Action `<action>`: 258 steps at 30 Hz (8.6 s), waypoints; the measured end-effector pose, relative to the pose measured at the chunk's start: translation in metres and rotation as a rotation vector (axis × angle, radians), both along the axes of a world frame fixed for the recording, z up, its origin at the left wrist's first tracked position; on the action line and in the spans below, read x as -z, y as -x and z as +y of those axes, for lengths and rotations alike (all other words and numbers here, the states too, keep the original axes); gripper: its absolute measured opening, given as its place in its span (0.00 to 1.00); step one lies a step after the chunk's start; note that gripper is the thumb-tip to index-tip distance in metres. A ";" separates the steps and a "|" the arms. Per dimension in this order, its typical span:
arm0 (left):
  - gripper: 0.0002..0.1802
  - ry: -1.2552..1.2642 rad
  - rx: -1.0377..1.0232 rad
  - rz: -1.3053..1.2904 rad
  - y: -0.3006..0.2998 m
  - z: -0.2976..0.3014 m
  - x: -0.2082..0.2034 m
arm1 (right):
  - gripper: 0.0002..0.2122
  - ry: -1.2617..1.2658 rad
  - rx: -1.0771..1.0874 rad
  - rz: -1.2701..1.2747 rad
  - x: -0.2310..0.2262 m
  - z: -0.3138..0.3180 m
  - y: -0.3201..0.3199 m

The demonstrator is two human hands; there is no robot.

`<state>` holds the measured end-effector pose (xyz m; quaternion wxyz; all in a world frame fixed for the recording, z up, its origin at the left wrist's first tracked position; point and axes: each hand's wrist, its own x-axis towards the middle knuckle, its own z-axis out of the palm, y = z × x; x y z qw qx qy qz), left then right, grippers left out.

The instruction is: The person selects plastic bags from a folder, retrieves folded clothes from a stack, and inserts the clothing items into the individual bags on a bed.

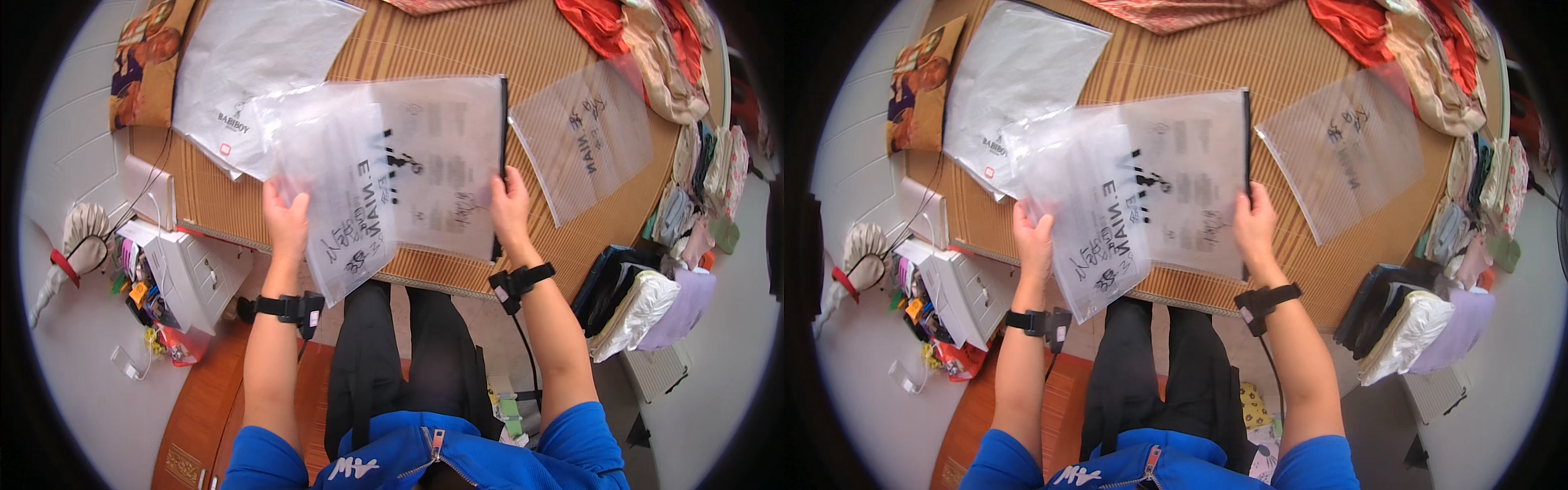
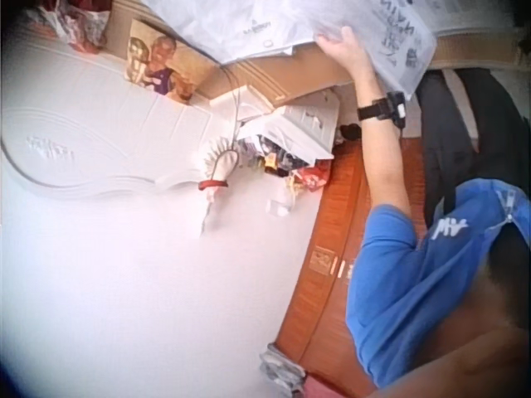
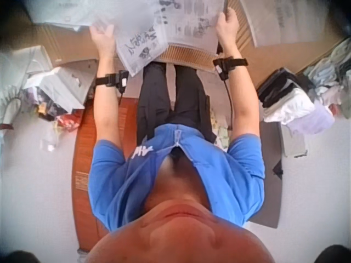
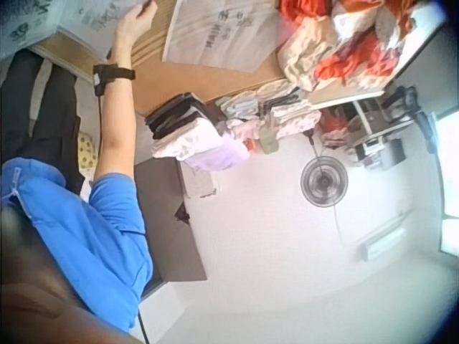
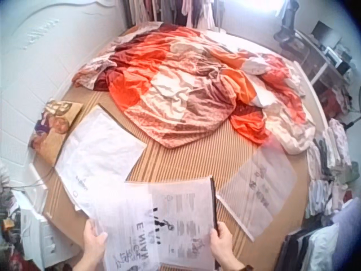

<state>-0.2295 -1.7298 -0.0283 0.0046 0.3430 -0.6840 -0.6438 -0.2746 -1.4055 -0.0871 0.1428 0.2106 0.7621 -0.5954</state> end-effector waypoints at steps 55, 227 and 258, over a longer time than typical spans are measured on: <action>0.23 0.067 0.276 -0.022 0.080 0.128 0.011 | 0.29 -0.520 -0.925 -0.194 -0.075 0.011 0.093; 0.46 0.322 -0.295 -0.742 -0.118 -0.062 0.086 | 0.41 -1.111 -0.612 -0.235 0.024 -0.110 0.092; 0.16 -0.073 -0.572 0.113 0.074 -0.240 0.014 | 0.30 -0.782 -0.480 0.549 -0.059 -0.310 0.284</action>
